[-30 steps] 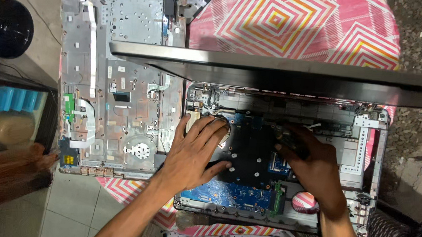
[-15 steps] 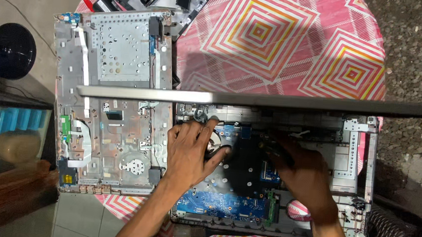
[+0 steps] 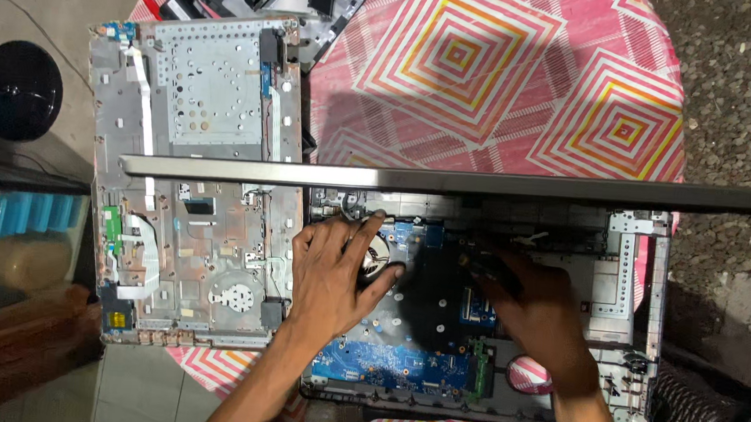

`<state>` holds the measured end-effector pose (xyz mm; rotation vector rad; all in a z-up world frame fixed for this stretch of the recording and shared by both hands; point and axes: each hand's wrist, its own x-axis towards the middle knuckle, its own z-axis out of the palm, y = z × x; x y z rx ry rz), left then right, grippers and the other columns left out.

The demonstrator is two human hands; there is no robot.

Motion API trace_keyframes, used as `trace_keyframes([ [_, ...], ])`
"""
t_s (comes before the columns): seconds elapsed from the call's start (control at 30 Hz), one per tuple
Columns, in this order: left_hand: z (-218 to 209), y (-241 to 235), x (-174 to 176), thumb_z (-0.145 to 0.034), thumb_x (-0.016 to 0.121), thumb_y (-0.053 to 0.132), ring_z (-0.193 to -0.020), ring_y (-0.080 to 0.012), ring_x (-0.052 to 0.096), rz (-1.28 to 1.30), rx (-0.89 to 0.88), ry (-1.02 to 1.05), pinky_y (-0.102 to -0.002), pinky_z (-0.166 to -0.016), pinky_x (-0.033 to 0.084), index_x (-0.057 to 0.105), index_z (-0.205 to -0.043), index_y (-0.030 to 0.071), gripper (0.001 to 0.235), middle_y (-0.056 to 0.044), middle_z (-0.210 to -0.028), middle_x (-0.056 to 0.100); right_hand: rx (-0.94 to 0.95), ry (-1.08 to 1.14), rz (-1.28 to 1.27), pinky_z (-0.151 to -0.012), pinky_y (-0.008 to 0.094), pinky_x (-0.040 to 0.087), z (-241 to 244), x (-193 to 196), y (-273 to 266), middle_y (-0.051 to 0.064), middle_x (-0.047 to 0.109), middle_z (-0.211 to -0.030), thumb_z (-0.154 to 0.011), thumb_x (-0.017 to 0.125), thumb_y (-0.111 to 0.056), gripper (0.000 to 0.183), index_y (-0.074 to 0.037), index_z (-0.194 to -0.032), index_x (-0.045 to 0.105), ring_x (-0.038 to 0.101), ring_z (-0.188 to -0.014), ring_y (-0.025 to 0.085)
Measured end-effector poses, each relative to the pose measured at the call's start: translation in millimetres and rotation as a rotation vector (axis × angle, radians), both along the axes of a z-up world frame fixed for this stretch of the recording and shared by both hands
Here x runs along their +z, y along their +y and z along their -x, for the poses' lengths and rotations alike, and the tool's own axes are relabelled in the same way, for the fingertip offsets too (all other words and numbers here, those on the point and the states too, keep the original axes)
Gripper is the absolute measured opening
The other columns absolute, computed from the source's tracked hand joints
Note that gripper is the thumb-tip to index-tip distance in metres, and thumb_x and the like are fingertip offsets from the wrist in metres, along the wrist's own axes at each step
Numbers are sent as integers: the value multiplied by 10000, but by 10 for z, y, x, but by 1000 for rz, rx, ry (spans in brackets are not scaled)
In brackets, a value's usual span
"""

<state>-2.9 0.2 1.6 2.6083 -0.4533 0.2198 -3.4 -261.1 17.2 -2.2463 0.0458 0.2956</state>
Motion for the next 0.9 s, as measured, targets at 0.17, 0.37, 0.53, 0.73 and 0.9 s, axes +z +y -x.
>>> trace_keyframes([
  [0.17, 46, 155, -139, -957, 545, 340, -984, -290, 610, 96, -26, 67, -454, -932, 403, 629, -1310, 156, 407, -78, -978, 625, -93, 14, -103, -568, 438, 542, 87, -15, -20, 251, 734, -762, -806, 763, -124, 437, -57, -1229, 674, 728, -668, 366],
  [0.37, 234, 273, 116, -981, 461, 346, -1120, -320, 595, 161, -74, -25, -473, -930, 471, 622, -1087, 107, 307, -110, -1100, 642, -258, 95, -253, -561, 361, 476, 157, -27, 24, 142, 630, -653, -859, 732, -135, 433, -101, -1271, 602, 597, -578, 202],
  [0.53, 832, 95, 444, -830, 631, 515, -1345, -386, 420, 67, -258, 252, -707, -1070, 306, 542, -1313, 117, 632, -225, -1447, 446, -295, 131, -333, -450, 289, 348, 154, -58, 27, 28, 493, -512, -922, 661, -167, 151, -112, -804, 587, 447, -451, 115],
  [0.73, 1153, -59, 269, -963, 534, 397, -1445, -463, 393, 164, -322, 137, -670, -1156, 254, 449, -1506, 174, 593, -281, -1537, 408, -286, 36, -342, -649, 303, 468, 118, 375, 229, 24, 640, -894, -910, 634, -132, 194, -106, -1102, 627, 565, -771, 133],
  [0.9, 1165, -43, 230, -793, 671, 335, -1459, -428, 367, 124, -337, 147, -633, -1164, 225, 386, -1540, 165, 817, -199, -1574, 388, -404, 76, -1022, -663, 322, 571, 405, 83, 239, 87, 641, -1046, -892, 657, -133, 494, -97, -1337, 446, 651, -845, 174],
])
